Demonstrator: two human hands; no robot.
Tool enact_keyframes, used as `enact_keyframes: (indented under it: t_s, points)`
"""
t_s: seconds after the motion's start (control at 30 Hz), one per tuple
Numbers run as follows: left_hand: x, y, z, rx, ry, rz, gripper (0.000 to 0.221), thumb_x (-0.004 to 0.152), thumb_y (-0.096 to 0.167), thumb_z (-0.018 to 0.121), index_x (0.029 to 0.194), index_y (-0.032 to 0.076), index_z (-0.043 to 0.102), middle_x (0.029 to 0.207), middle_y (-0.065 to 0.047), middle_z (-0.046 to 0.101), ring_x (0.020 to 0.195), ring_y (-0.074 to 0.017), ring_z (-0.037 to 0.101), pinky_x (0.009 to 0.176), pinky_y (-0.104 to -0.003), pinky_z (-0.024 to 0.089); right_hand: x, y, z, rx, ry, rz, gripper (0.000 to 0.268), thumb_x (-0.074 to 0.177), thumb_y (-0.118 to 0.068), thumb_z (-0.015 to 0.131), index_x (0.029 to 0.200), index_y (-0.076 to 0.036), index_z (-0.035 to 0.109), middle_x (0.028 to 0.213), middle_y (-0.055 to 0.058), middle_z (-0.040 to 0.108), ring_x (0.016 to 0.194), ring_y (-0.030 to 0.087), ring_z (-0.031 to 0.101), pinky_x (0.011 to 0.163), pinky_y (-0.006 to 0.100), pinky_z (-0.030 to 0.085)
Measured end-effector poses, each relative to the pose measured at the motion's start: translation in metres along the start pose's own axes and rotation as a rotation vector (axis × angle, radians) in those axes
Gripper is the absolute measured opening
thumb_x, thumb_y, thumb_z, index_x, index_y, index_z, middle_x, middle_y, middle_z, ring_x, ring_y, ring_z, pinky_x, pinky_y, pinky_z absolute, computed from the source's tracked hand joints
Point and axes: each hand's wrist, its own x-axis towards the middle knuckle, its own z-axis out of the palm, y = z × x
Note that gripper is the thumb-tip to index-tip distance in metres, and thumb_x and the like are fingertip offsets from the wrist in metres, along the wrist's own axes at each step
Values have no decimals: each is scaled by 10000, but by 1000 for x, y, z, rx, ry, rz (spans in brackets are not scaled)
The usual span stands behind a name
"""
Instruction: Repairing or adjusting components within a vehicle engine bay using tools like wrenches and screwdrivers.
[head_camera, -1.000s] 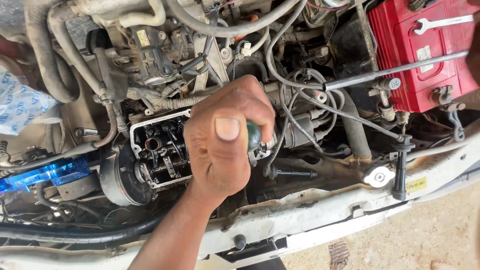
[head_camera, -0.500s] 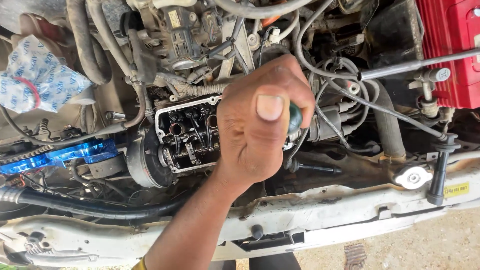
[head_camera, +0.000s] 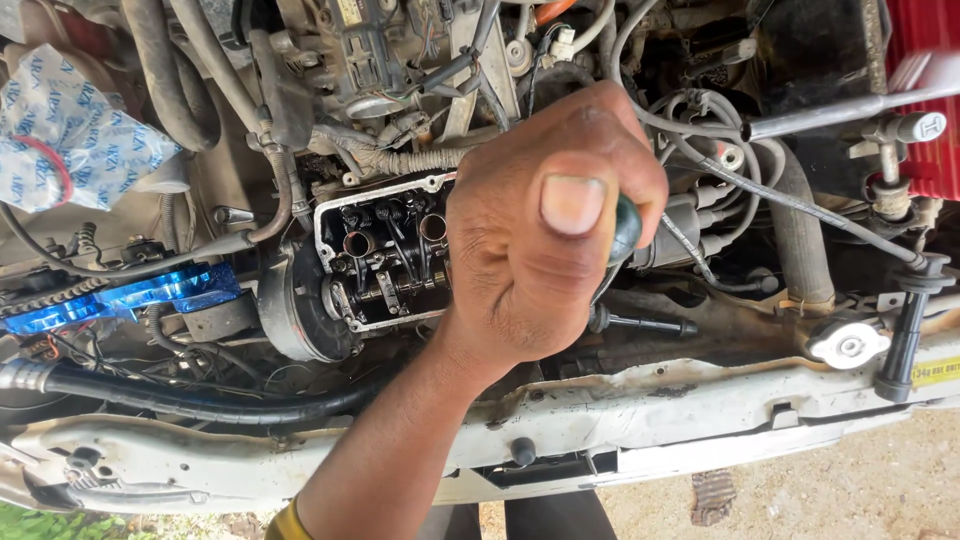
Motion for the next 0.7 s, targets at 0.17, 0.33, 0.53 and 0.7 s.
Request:
enact_keyframes:
  t_s: [0.17, 0.33, 0.53, 0.7]
  points:
    - [2, -5, 2, -22, 34, 55, 564, 1150, 552, 351, 881, 111, 579, 729, -13, 585, 624, -85, 547, 541, -251, 417, 22, -59, 49, 64, -58, 4, 258, 942, -49, 602, 1200, -60, 601, 926, 113, 680, 807, 171, 709, 710, 294, 603]
    - [-2, -3, 3, 10, 21, 9, 578, 1162, 565, 362, 897, 103, 586, 736, -21, 577, 630, -98, 527, 560, -260, 402, 66, -53, 113, -113, -94, -59, 117, 920, -93, 718, 981, -45, 630, 831, 138, 698, 605, 233, 670, 525, 356, 537]
    - [1, -3, 6, -30, 14, 44, 499, 1163, 495, 436, 924, 86, 595, 775, -30, 592, 665, -119, 546, 600, -280, 434, 118, -55, 122, -126, 22, -273, 239, 933, -295, 708, 1063, -108, 637, 1071, 109, 657, 1012, 294, 670, 1032, 559, 475]
    - [-3, -9, 5, -57, 13, 65, 451, 1163, 470, 444, 939, 112, 601, 777, -23, 587, 665, -110, 542, 589, -278, 412, 125, -47, 124, -199, -33, -252, 382, 922, -435, 709, 1108, -112, 627, 1127, 106, 573, 1102, 288, 579, 1048, 525, 395]
